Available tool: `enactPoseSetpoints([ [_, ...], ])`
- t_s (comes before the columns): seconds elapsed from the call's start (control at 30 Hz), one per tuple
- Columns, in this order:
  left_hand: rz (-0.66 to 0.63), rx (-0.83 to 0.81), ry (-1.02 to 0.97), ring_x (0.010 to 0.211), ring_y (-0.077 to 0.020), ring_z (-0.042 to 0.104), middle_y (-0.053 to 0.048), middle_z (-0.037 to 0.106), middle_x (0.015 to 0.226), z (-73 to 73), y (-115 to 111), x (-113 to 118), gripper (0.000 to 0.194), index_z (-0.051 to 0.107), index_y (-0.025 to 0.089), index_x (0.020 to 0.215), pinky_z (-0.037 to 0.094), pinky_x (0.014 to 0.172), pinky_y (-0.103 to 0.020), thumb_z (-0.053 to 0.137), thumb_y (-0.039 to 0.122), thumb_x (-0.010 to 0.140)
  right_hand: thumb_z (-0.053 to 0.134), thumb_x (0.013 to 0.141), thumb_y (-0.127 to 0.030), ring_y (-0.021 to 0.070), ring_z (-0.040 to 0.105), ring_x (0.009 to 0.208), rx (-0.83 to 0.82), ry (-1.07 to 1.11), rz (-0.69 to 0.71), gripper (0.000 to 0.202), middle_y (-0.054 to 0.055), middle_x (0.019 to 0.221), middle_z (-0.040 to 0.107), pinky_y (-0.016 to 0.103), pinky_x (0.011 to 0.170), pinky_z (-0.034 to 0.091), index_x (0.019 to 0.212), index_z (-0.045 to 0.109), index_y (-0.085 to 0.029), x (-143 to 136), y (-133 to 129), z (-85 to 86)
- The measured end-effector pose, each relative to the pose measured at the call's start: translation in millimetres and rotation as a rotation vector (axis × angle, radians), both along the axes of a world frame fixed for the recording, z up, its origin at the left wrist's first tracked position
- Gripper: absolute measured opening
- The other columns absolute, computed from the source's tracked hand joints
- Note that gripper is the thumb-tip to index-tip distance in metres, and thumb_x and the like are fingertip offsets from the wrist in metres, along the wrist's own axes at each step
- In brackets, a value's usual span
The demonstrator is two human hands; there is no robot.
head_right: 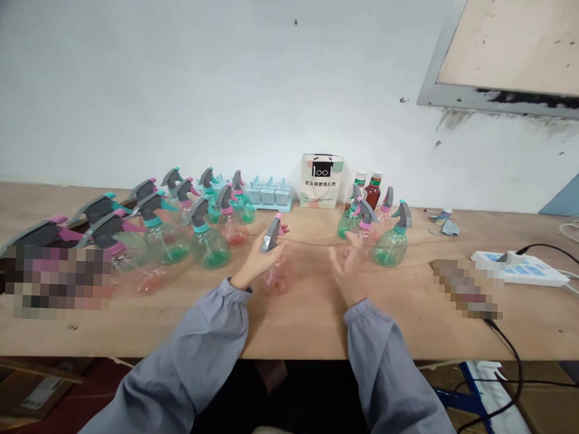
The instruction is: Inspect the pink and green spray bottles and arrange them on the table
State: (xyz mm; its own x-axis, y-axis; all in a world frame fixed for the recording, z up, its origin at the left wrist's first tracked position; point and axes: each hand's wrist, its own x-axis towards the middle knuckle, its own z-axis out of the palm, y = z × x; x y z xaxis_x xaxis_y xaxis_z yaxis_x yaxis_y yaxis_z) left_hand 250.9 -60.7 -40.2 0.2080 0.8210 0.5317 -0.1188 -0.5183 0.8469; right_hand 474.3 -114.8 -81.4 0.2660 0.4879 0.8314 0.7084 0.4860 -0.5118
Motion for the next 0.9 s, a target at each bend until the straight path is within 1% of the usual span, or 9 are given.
enactPoseSetpoints([
  [0.03, 0.017, 0.006, 0.008, 0.112, -0.0261, 0.066, -0.014, 0.067, 0.124, 2.0, 0, -3, 0.045, 0.064, 0.021, 0.119, 0.05, 0.1, -0.044, 0.073, 0.034, 0.077, 0.054, 0.095, -0.043, 0.0306, 0.05, 0.128, 0.068, 0.075, -0.115, 0.052, 0.016, 0.138, 0.048, 0.052, 0.11, 0.043, 0.141, 0.039, -0.024, 14, 3, -0.5],
  [0.1, 0.037, 0.02, 0.031, 0.112, -0.0253, 0.066, -0.011, 0.07, 0.12, 6.8, -1, -8, 0.04, 0.068, 0.02, 0.112, 0.05, 0.101, -0.042, 0.074, 0.033, 0.075, 0.061, 0.091, -0.046, 0.0322, 0.046, 0.13, 0.099, 0.127, -0.262, 0.056, 0.018, 0.137, 0.046, 0.053, 0.114, 0.037, 0.137, 0.039, -0.023, 39, 13, -3.9],
  [0.23, -0.09, 0.015, 0.11, 0.115, -0.0258, 0.066, -0.009, 0.073, 0.115, 13.7, -6, -14, 0.038, 0.07, 0.021, 0.111, 0.049, 0.105, -0.042, 0.074, 0.04, 0.078, 0.064, 0.085, -0.056, 0.0325, 0.051, 0.123, 0.033, 0.184, -0.288, 0.066, 0.017, 0.131, 0.049, 0.058, 0.109, 0.041, 0.135, 0.041, -0.02, 64, 36, -16.9],
  [0.33, -0.146, 0.013, 0.132, 0.115, -0.0251, 0.066, -0.009, 0.073, 0.116, 16.4, -14, -15, 0.046, 0.067, 0.022, 0.121, 0.049, 0.105, -0.042, 0.073, 0.043, 0.08, 0.067, 0.08, -0.061, 0.0328, 0.052, 0.122, 0.01, 0.199, -0.289, 0.074, 0.018, 0.129, 0.053, 0.058, 0.108, 0.041, 0.135, 0.043, -0.017, 66, 51, -24.8],
  [0.47, -0.193, 0.027, 0.153, 0.113, -0.0252, 0.067, -0.009, 0.073, 0.114, 25.0, -23, -21, 0.045, 0.068, 0.022, 0.121, 0.049, 0.105, -0.042, 0.074, 0.043, 0.081, 0.069, 0.077, -0.065, 0.034, 0.052, 0.122, -0.018, 0.21, -0.296, 0.078, 0.019, 0.127, 0.055, 0.058, 0.108, 0.04, 0.133, 0.047, -0.015, 62, 59, -27.7],
  [0.63, -0.224, -0.009, 0.052, 0.115, -0.0267, 0.066, -0.009, 0.074, 0.11, 35.4, -20, -42, 0.037, 0.072, 0.021, 0.109, 0.048, 0.105, -0.041, 0.074, 0.041, 0.078, 0.075, 0.072, -0.06, 0.0322, 0.053, 0.117, -0.114, 0.134, -0.167, 0.081, 0.015, 0.12, 0.053, 0.056, 0.107, 0.042, 0.134, 0.05, -0.015, 31, 57, -26.4],
  [0.73, -0.192, -0.112, -0.077, 0.11, -0.0259, 0.068, -0.01, 0.075, 0.106, 34.9, -11, -53, 0.035, 0.071, 0.019, 0.098, 0.053, 0.092, -0.034, 0.073, 0.045, 0.076, 0.078, 0.07, -0.055, 0.0301, 0.056, 0.113, -0.167, 0.072, -0.035, 0.077, 0.012, 0.116, 0.051, 0.053, 0.107, 0.045, 0.132, 0.053, -0.017, 7, 52, -25.6],
  [0.8, -0.179, -0.186, -0.165, 0.103, -0.0247, 0.07, -0.01, 0.075, 0.103, 34.4, -7, -56, 0.04, 0.07, 0.019, 0.095, 0.054, 0.075, -0.028, 0.072, 0.051, 0.072, 0.079, 0.07, -0.054, 0.0296, 0.056, 0.113, -0.18, 0.045, 0.021, 0.076, 0.011, 0.115, 0.05, 0.052, 0.107, 0.046, 0.131, 0.053, -0.017, -2, 50, -25.0],
  [0.9, -0.081, -0.318, -0.249, 0.087, -0.0208, 0.071, -0.007, 0.074, 0.088, 37.4, -9, -55, 0.042, 0.067, 0.018, 0.085, 0.042, 0.052, -0.02, 0.076, 0.053, 0.064, 0.079, 0.07, -0.056, 0.0285, 0.057, 0.108, -0.183, 0.037, 0.048, 0.075, 0.01, 0.113, 0.051, 0.052, 0.103, 0.048, 0.13, 0.053, -0.019, -4, 49, -25.2],
])
